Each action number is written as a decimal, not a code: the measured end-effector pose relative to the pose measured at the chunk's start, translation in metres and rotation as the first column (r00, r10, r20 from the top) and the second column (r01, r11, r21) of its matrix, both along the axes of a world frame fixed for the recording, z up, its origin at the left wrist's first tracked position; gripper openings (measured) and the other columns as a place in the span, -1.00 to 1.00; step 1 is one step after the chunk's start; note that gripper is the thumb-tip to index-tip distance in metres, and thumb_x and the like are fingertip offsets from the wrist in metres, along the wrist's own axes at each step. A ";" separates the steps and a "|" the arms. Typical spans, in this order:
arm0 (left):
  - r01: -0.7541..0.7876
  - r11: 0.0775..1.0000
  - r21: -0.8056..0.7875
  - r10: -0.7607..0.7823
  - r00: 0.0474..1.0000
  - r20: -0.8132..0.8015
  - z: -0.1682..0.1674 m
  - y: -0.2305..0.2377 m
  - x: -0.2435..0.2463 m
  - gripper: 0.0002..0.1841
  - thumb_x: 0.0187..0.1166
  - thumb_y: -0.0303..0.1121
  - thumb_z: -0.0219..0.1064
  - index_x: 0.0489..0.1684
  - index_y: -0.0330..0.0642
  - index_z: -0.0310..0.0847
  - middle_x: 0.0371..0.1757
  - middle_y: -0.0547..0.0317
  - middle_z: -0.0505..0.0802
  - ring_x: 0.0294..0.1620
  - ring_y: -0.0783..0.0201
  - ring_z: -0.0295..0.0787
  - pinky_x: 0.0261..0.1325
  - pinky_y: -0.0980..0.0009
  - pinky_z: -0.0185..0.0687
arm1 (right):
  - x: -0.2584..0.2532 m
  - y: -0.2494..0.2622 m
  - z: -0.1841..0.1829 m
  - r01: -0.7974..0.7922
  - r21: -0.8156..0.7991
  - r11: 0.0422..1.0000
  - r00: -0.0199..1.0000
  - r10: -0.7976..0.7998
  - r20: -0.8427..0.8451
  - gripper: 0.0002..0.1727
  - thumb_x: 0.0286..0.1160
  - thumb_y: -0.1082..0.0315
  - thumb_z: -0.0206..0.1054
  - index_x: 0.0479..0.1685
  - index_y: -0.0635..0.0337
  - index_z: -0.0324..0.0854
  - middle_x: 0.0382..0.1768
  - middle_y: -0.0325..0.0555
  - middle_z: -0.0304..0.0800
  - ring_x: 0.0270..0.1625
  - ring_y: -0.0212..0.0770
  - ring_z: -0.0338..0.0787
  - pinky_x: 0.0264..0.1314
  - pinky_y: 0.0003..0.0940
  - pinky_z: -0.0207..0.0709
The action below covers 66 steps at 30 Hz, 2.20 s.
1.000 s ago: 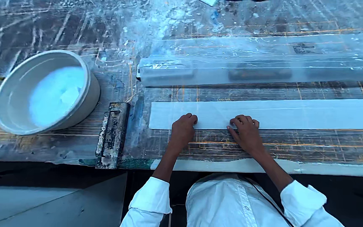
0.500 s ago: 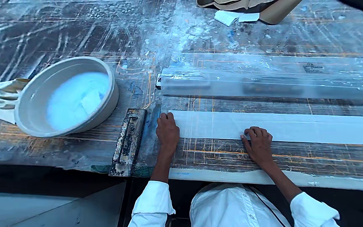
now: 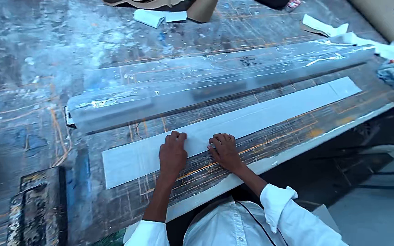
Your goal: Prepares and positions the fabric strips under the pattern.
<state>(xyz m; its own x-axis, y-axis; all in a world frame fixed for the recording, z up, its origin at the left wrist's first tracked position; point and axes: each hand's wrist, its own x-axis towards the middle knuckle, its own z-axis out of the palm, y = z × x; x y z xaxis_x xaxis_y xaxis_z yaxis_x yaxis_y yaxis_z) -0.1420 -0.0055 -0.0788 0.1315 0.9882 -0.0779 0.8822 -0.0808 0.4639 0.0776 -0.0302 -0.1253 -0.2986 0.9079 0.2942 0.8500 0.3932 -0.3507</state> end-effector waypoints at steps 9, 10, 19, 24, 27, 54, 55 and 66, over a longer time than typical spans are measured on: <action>-0.162 0.982 0.099 0.165 0.986 -0.026 -0.003 -0.003 0.006 -0.74 0.45 -0.76 0.25 0.02 -0.41 0.71 0.14 -0.47 0.73 0.25 -0.50 0.64 0.14 -0.40 0.58 | 0.124 -0.084 -0.006 0.266 0.081 0.961 0.945 -0.243 -0.219 -0.60 0.76 0.02 0.09 -0.01 0.06 0.78 0.06 -0.14 0.80 0.21 -0.11 0.74 0.34 0.07 0.48; -0.085 0.990 0.113 0.084 0.996 0.018 -0.002 -0.003 0.029 -0.72 0.44 -0.77 0.22 0.04 -0.41 0.70 0.13 -0.45 0.74 0.22 -0.48 0.66 0.15 -0.40 0.58 | 0.142 -0.094 -0.009 0.289 0.065 0.955 0.932 -0.265 -0.249 -0.60 0.78 0.03 0.07 -0.02 0.05 0.77 0.06 -0.16 0.79 0.22 -0.14 0.73 0.37 0.04 0.47; 0.383 0.923 0.033 -0.385 0.916 0.114 -0.005 0.028 0.265 -0.62 0.51 -0.72 0.18 0.27 -0.31 0.63 0.21 -0.26 0.74 0.19 -0.27 0.72 0.21 -0.25 0.63 | 0.295 -0.173 -0.033 0.535 -0.078 0.841 0.721 -0.503 -0.476 -0.51 0.83 -0.01 -0.03 -0.03 0.10 0.76 0.03 -0.18 0.78 0.05 -0.25 0.73 0.14 -0.16 0.59; 0.373 0.926 -0.051 -0.374 0.927 -0.025 0.007 0.052 0.350 -0.72 0.59 -0.66 0.16 0.08 -0.28 0.75 0.08 -0.25 0.78 0.12 -0.27 0.75 0.14 -0.30 0.63 | 0.372 -0.229 -0.049 0.635 -0.165 0.754 0.617 -0.625 -0.478 -0.50 0.83 0.03 -0.06 0.00 0.16 0.76 0.04 -0.10 0.79 0.07 -0.21 0.76 0.18 -0.17 0.65; 0.420 0.907 -0.043 -0.421 0.905 -0.050 0.012 0.067 0.392 -0.65 0.57 -0.68 0.16 0.25 -0.28 0.68 0.22 -0.32 0.74 0.24 -0.36 0.69 0.17 -0.34 0.60 | 0.404 -0.267 -0.060 0.717 -0.212 0.664 0.514 -0.708 -0.483 -0.48 0.82 0.04 -0.07 0.00 0.21 0.75 0.01 -0.04 0.80 0.04 -0.21 0.78 0.15 -0.22 0.67; 0.564 0.825 0.030 -0.556 0.820 -0.131 -0.008 0.189 0.756 -0.70 0.54 -0.63 0.27 0.17 -0.25 0.77 0.14 -0.23 0.80 0.21 -0.25 0.76 0.14 -0.21 0.71 | 0.742 -0.186 -0.037 0.801 -0.350 0.485 0.349 -0.855 -0.385 -0.49 0.80 0.09 -0.03 0.07 0.33 0.72 -0.04 0.04 0.78 -0.14 -0.26 0.79 -0.07 -0.35 0.73; 0.568 0.821 0.054 -0.557 0.818 -0.140 -0.006 0.192 0.769 -0.70 0.52 -0.64 0.29 0.14 -0.24 0.78 0.11 -0.21 0.79 0.17 -0.25 0.75 0.10 -0.20 0.70 | 0.752 -0.174 -0.033 0.791 -0.345 0.505 0.369 -0.845 -0.388 -0.48 0.80 0.07 -0.03 0.07 0.32 0.73 -0.04 0.03 0.79 -0.14 -0.28 0.79 -0.08 -0.37 0.73; 0.546 0.827 0.131 -0.522 0.834 -0.178 -0.012 0.199 0.876 -0.52 0.32 -0.70 0.44 0.25 -0.10 0.72 0.22 -0.10 0.71 0.14 -0.24 0.68 -0.30 -0.07 0.68 | 0.877 -0.037 0.009 0.534 -0.203 0.821 0.616 -0.542 -0.572 -0.50 0.87 0.01 -0.03 -0.01 0.16 0.75 -0.08 -0.21 0.83 -0.15 -0.43 0.78 -0.06 -0.49 0.73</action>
<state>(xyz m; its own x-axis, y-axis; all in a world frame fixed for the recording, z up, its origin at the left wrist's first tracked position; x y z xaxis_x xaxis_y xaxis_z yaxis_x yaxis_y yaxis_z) 0.7339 0.1930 -0.0904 0.6435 0.7649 0.0303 0.7280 -0.6237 0.2846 0.9548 -0.0677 -0.1158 0.4717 0.8538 0.2200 0.5301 -0.0752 -0.8446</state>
